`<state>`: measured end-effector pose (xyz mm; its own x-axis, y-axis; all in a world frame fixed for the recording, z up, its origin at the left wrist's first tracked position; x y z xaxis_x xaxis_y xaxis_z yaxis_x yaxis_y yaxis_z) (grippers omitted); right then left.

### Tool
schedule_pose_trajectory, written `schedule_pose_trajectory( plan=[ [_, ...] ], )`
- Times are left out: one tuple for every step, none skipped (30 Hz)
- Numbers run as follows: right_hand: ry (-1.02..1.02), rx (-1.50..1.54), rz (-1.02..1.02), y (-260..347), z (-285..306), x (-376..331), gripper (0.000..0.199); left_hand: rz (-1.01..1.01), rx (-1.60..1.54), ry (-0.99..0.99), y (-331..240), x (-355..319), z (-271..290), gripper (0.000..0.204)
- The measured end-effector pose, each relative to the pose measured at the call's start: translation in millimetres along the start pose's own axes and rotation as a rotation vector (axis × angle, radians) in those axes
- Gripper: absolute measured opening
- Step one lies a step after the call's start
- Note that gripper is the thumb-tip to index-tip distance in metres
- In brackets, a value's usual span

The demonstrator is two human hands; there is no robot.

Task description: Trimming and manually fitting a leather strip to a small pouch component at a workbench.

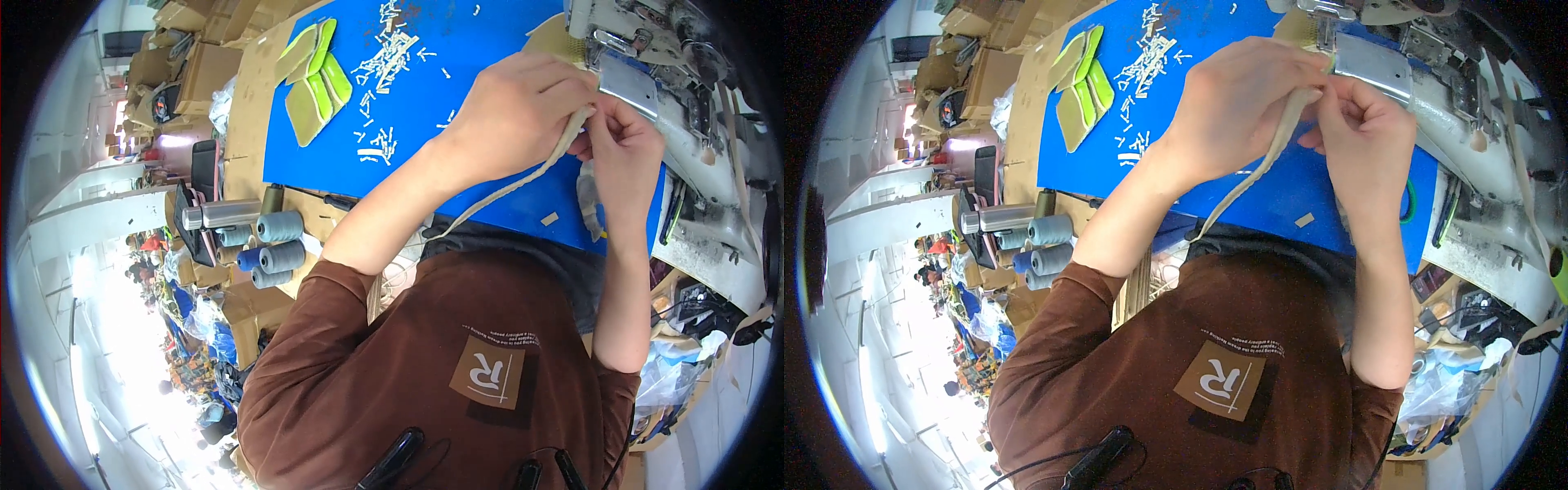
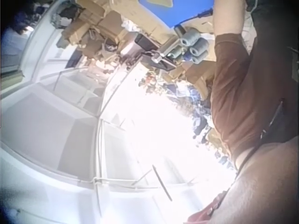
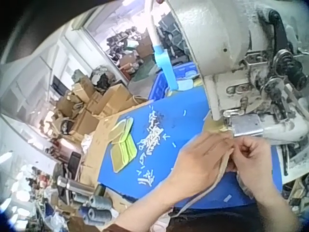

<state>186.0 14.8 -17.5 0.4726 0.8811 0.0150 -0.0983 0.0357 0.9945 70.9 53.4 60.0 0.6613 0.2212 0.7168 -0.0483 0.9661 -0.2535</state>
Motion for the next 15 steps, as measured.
schedule_pose_trajectory(
  plan=[
    [-0.015,0.013,0.012,1,-1,0,0.014,0.064,-0.041,-0.007,5,-1,0,0.02],
    [-0.031,0.025,0.022,1,-2,-2,0.015,0.129,-0.082,-0.014,9,-3,0,0.021],
    [-0.004,-0.056,0.048,3,-6,-3,0.016,0.129,-0.084,-0.013,7,-4,1,0.021],
    [0.024,-0.137,0.074,6,-10,-5,0.018,0.216,-0.137,-0.045,10,-5,4,0.022],
    [0.003,-0.179,0.064,7,-14,-6,0.022,0.302,-0.191,-0.076,16,-6,6,0.023],
    [0.0,-0.179,0.061,4,-17,-5,0.022,0.294,-0.205,-0.1,16,-6,7,0.021],
    [-0.042,-0.345,0.198,12,-19,-3,0.022,0.293,-0.208,-0.097,18,-6,7,0.021],
    [-0.079,-0.51,0.335,22,-23,-5,0.022,0.248,-0.179,-0.067,18,-6,6,0.02],
    [-0.078,-0.455,0.266,19,-23,-3,0.021,0.203,-0.151,-0.037,17,-6,5,0.02],
    [-0.074,-0.454,0.265,18,-24,-4,0.021,0.206,-0.149,-0.037,20,-6,6,0.02],
    [-0.08,-0.442,0.263,14,-23,-4,0.02,0.118,-0.12,0.004,16,-6,5,0.021],
    [-0.086,-0.43,0.261,12,-21,-3,0.019,0.03,-0.092,0.044,9,-5,3,0.022],
    [-0.083,-0.431,0.262,11,-19,-2,0.019,0.032,-0.091,0.043,9,-5,4,0.022],
    [-0.057,-0.405,0.284,11,-19,-2,0.017,-0.012,-0.034,0.058,3,-3,4,0.023],
    [-0.031,-0.379,0.306,12,-19,-2,0.015,-0.056,0.021,0.072,-2,-2,4,0.024]
  ],
)
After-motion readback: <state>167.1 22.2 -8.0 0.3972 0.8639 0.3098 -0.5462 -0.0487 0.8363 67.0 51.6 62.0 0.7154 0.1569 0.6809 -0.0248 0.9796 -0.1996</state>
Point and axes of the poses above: each hand's wrist, its own x-axis towards the middle knuckle, its own z-axis out of the back of the hand, y = z × x, the point moved 8 cm from there along x, towards the middle knuckle, and after that the axes turned 4 degrees about -x, right-handed, at the moved point
